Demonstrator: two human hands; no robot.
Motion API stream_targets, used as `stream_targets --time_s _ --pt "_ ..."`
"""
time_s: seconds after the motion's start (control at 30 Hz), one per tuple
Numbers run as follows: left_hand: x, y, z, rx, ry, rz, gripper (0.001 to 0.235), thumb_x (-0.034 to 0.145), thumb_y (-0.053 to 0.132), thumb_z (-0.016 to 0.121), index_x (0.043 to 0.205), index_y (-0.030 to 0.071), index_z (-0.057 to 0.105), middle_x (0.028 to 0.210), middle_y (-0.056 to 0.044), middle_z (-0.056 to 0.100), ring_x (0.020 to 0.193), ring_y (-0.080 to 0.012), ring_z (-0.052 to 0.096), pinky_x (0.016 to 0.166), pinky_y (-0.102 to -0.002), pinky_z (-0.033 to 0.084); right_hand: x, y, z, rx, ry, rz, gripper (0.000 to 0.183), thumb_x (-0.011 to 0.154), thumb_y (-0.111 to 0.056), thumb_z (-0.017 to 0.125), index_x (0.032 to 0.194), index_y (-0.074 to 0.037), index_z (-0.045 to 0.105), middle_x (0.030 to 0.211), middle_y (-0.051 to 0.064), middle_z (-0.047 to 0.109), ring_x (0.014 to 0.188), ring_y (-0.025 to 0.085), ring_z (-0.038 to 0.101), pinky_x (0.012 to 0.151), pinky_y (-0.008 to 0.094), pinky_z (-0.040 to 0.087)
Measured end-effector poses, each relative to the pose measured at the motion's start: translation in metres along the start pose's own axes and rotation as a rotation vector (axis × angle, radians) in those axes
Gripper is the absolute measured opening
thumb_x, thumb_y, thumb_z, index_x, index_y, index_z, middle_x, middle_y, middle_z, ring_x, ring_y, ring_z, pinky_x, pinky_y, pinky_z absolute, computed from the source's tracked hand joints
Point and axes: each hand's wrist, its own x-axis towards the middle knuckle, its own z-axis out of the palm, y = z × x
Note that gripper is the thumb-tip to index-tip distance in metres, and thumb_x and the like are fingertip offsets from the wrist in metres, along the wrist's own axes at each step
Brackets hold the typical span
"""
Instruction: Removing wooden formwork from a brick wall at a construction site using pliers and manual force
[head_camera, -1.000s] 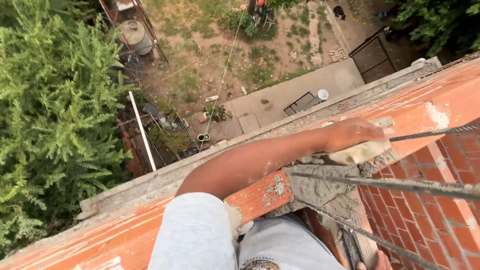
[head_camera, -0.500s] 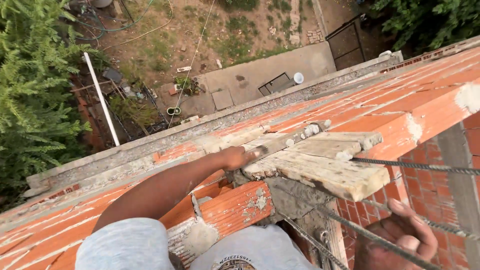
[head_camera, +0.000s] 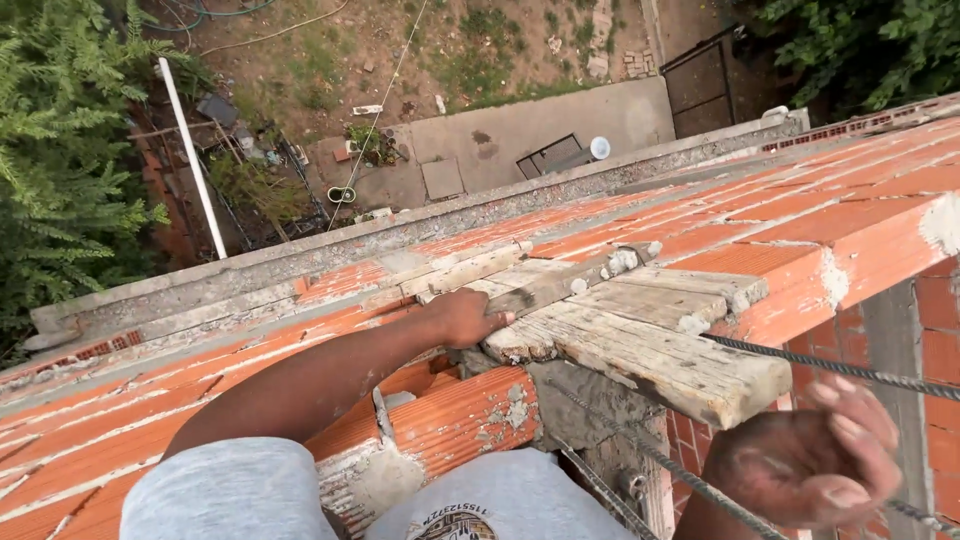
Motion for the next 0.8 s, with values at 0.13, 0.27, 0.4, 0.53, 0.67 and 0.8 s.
stream_targets --time_s 0.13,0.27,0.4,0.53,0.67,0.8 --pt "0.011 -0.008 0.011 -0.073 0.006 0.006 0.054 0.102 0.066 0.041 0.090 0.015 0.057 0.076 -0.001 0.053 0.066 -0.0159 0.055 0.054 -0.032 0.048 -0.012 0.039 0.013 0.105 -0.171 0.020 0.063 0.112 -0.046 0.032 0.082 0.004 0.056 0.072 0.021 0.057 0.064 0.032 0.064 0.058 0.039 0.053" --pt "0.016 -0.007 0.005 0.018 0.044 -0.019 0.063 0.097 0.074 0.036 0.092 0.015 0.057 0.088 -0.007 0.060 0.078 -0.0220 0.058 0.062 -0.039 0.044 -0.017 0.103 -0.044 0.324 -0.564 0.116 0.047 0.108 -0.038 0.040 0.093 0.001 0.061 0.088 0.020 0.067 0.080 0.033 0.074 0.080 0.052 0.071" --pt "0.019 -0.009 0.007 -0.031 0.054 -0.023 0.059 0.099 0.069 0.042 0.077 0.016 0.053 0.075 -0.004 0.054 0.066 -0.0188 0.054 0.056 -0.036 0.040 -0.012 0.086 -0.017 0.301 -0.475 0.065 0.039 0.104 -0.027 0.042 0.089 0.004 0.060 0.079 0.023 0.062 0.070 0.033 0.069 0.071 0.046 0.065" --pt "0.022 -0.014 0.008 -0.015 0.116 -0.022 0.066 0.092 0.078 0.035 0.082 0.016 0.053 0.079 -0.006 0.057 0.072 -0.0207 0.056 0.060 -0.038 0.039 -0.012 0.060 0.006 0.226 -0.336 0.186 0.048 0.112 -0.032 0.046 0.085 0.007 0.057 0.082 0.027 0.052 0.070 0.037 0.060 0.078 0.054 0.062" --pt "0.026 -0.015 0.005 -0.036 0.133 -0.046 0.068 0.092 0.077 0.038 0.077 0.013 0.053 0.081 -0.009 0.059 0.070 -0.0232 0.056 0.058 -0.040 0.035 -0.004 0.071 0.029 0.326 -0.295 0.114 0.048 0.106 -0.032 0.046 0.082 0.008 0.056 0.074 0.026 0.051 0.062 0.035 0.059 0.062 0.047 0.058" --pt "0.030 -0.014 0.008 -0.049 0.105 -0.060 0.059 0.097 0.071 0.041 0.075 0.017 0.053 0.075 -0.002 0.056 0.067 -0.0177 0.055 0.055 -0.034 0.041 -0.007 0.086 0.022 0.349 -0.346 0.088 0.058 0.108 -0.041 0.049 0.082 0.010 0.057 0.077 0.028 0.050 0.063 0.039 0.061 0.060 0.048 0.056"
